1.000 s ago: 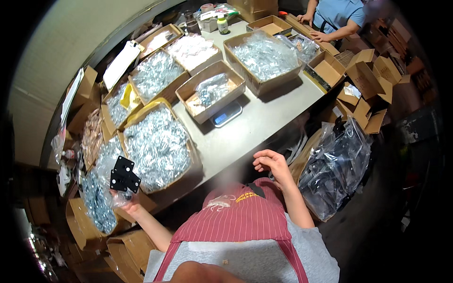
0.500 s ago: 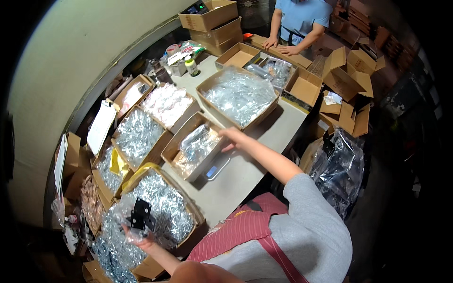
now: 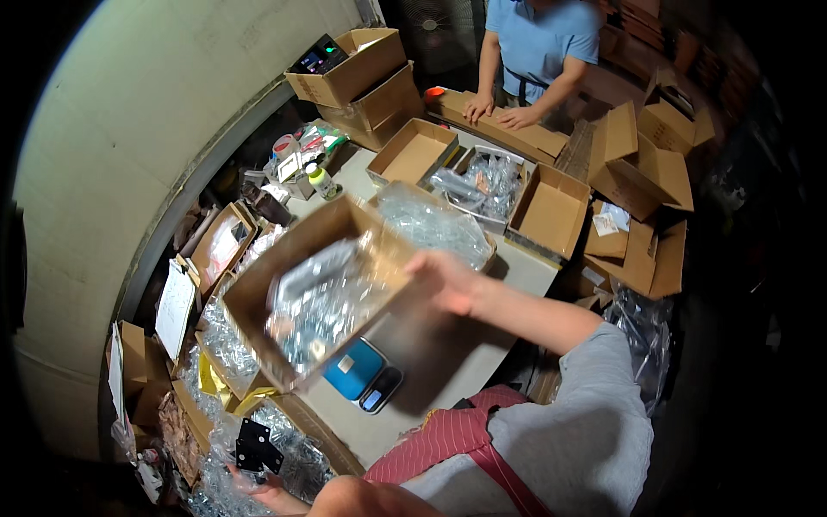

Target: The person repeatedly picks small black plastic parts from a large bin, places them on a digital scale, and then transfers them into a cardboard box. The person also handles bubble wrap and other packaging materials on the table.

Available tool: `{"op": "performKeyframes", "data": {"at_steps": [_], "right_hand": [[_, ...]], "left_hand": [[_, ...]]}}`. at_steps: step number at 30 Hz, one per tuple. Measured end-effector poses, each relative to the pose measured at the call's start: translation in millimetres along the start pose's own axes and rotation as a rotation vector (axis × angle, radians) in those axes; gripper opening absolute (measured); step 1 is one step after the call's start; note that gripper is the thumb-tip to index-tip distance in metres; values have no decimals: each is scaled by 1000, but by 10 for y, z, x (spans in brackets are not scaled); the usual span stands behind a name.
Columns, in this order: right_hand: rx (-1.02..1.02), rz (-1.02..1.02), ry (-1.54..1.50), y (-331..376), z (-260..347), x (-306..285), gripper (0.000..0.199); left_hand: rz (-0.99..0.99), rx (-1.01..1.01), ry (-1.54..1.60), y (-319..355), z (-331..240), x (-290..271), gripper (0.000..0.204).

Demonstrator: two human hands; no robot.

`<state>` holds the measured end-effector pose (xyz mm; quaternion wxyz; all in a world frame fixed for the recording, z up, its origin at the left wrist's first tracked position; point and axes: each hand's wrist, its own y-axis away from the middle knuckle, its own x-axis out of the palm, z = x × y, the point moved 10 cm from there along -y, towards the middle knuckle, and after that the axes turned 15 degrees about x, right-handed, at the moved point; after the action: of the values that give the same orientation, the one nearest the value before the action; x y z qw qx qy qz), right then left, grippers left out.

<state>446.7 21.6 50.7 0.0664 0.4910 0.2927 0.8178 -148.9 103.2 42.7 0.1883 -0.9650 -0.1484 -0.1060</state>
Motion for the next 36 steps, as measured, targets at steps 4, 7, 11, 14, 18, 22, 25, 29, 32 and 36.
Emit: {"op": "performKeyframes", "data": {"at_steps": [4,7,11,14,18,22,25,29,32,36], "right_hand": [[-335,-135,166,374,1423,-185,52],[-583,-247,311,541,2400,-379,39],[-1071,-615,607,414,3530,-811,75],[-1270,-1105,1079,237,3949,-1067,92],[-1203,-1206,1318,0,3936,-1033,92],[-1169,-1127,1408,-68,3894,-1052,92],[-1198,-1069,1464,-5,3781,-923,89],[-1366,-927,1499,166,3632,-724,84],[-1553,-933,1590,359,3586,-597,84],[-1521,-1067,1425,650,3821,-648,81]], "left_hand": [[-130,-387,263,191,40,830,61],[-155,-590,328,288,116,1456,63],[-215,-598,280,138,153,1999,60],[-102,-590,281,-125,295,2511,51],[1,-602,242,-330,441,3239,34],[133,-541,70,-489,618,3902,22],[212,-614,61,-386,682,4560,24],[331,-693,125,-355,883,5240,23],[475,-803,158,-287,1125,5750,25],[924,-1034,20,10,1434,6618,23]]}}
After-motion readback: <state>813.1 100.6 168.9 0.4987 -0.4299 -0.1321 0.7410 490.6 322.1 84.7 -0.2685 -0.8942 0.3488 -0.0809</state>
